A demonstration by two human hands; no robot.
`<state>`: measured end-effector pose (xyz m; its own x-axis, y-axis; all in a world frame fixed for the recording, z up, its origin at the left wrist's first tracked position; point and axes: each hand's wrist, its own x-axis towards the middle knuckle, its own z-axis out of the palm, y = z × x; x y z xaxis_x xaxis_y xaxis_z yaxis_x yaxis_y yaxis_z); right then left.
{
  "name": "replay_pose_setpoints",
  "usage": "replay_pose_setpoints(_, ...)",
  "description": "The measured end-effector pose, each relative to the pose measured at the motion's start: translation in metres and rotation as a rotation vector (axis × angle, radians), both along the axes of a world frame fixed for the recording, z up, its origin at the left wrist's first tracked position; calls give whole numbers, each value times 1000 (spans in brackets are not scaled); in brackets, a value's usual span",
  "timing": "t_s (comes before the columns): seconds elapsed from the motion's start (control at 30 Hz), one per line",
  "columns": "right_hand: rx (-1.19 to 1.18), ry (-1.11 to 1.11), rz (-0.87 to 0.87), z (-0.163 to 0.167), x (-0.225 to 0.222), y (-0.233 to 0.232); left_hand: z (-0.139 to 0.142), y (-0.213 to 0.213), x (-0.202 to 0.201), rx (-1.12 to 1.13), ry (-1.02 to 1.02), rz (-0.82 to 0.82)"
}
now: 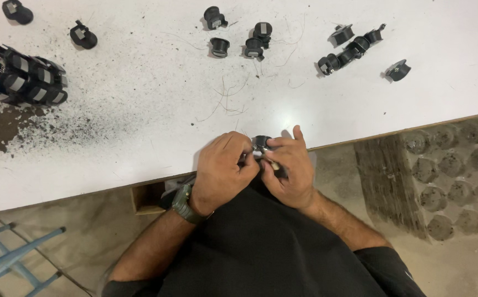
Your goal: The person sits at a white workbench and assembles small black plastic clip-like components one at a time, using a small hand tool to press or adjust parts of each piece. Finished pieces are placed into a growing pile on the table, and the person reaches for the next unassembled piece.
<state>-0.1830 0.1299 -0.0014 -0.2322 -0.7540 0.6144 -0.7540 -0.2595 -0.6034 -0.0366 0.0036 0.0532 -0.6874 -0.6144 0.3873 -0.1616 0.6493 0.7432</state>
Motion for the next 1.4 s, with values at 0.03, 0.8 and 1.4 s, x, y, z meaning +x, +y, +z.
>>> replay_pose_setpoints(0.03, -4, -2, -3, -1, 0, 0, 0, 0, 0, 1, 9, -5)
replay_pose_setpoints(0.8, 51, 123, -234, 22, -43, -9, 16, -58, -18, -340, -124, -113)
replay_pose_setpoints(1.4, 280, 33, -153, 39, -40, -73, 34, -115, 18, 83, 31, -40)
